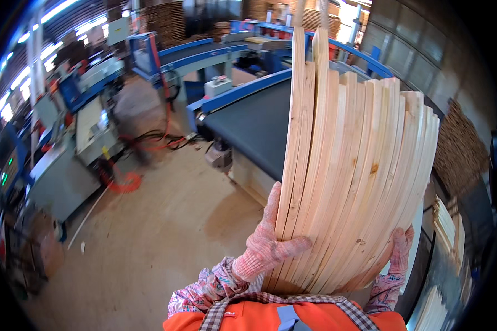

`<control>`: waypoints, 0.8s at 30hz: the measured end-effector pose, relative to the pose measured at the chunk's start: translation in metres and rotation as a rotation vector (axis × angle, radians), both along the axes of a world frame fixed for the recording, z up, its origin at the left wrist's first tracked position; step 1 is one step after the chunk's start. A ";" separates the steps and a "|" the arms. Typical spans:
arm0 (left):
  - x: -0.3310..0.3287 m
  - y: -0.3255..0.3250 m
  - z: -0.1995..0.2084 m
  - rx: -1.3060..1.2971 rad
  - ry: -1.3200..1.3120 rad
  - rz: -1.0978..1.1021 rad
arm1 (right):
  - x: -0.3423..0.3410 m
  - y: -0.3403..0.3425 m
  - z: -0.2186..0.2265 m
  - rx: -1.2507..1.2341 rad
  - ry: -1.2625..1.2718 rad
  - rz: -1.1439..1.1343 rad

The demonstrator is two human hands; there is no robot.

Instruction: The person stacks light-colored wooden planks on a conveyor belt and a metal table in a workshop. They repeatedly pick up bundles of planks, align them, and place them into neat piles, occasionally moving between the conveyor and the table.

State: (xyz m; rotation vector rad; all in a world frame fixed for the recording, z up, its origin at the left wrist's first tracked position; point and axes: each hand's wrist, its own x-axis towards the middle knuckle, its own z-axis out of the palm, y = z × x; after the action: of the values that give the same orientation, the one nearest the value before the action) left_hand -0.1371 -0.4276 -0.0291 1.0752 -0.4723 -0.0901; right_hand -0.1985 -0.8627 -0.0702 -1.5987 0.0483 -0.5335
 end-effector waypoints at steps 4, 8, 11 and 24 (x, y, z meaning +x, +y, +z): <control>0.074 0.006 0.004 0.094 0.023 -0.093 | 0.023 0.036 0.023 -0.028 0.012 -0.072; 0.167 0.012 0.005 0.090 0.068 -0.185 | 0.077 0.076 0.041 -0.007 0.043 -0.077; 0.228 0.021 0.003 0.098 0.050 -0.192 | 0.131 0.095 0.043 0.001 0.066 -0.145; 0.471 0.046 -0.008 0.210 0.179 -0.242 | 0.340 0.146 0.045 -0.114 0.427 -0.367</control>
State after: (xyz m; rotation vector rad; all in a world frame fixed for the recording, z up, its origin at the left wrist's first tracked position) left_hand 0.3337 -0.3816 -0.0370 1.1988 -0.4355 -0.4544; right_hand 0.1416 -0.7164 -0.0250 -1.8034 0.6520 -0.4711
